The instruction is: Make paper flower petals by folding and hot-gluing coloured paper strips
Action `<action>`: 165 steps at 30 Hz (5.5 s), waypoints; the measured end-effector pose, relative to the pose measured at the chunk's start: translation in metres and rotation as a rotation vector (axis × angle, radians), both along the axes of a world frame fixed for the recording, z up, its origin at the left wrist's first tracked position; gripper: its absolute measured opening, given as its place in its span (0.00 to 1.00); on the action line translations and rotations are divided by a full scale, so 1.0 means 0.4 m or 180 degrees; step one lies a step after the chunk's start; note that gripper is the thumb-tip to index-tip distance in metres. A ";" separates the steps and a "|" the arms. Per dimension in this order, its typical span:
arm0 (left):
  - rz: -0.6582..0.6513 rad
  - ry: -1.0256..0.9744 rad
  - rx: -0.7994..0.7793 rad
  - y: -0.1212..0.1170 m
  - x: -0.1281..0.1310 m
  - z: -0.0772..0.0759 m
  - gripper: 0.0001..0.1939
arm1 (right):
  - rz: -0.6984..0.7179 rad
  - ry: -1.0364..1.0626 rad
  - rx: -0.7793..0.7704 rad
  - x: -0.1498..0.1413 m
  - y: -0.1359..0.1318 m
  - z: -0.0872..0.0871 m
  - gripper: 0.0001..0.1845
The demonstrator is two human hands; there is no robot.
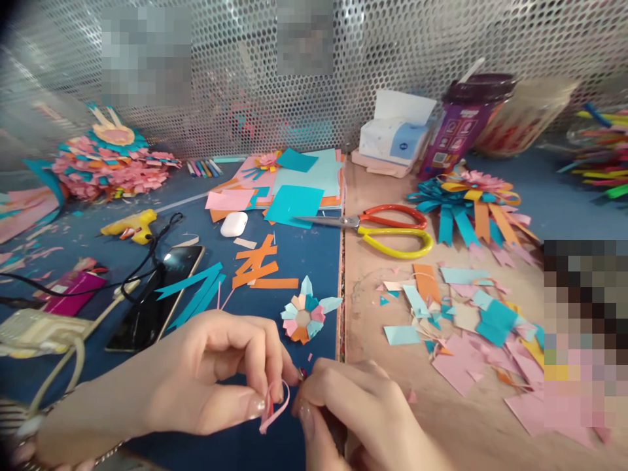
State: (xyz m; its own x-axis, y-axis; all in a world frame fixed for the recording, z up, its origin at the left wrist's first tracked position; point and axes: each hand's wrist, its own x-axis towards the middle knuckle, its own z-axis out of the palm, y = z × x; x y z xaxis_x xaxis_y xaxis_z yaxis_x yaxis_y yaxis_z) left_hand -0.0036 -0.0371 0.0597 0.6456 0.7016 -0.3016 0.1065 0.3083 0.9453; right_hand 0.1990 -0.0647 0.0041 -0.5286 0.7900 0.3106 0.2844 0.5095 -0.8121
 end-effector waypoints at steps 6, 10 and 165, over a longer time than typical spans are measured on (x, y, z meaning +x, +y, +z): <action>0.0410 0.0286 0.0864 -0.010 0.004 -0.028 0.05 | 0.0014 0.0115 -0.0276 0.002 0.007 0.012 0.05; 0.0481 0.0454 0.1134 -0.012 0.006 -0.038 0.05 | -0.0141 0.0102 -0.1015 -0.003 0.011 0.009 0.08; 0.0740 0.0819 0.1628 -0.017 0.054 -0.047 0.05 | -0.0263 0.0310 -0.2085 -0.038 0.005 0.006 0.16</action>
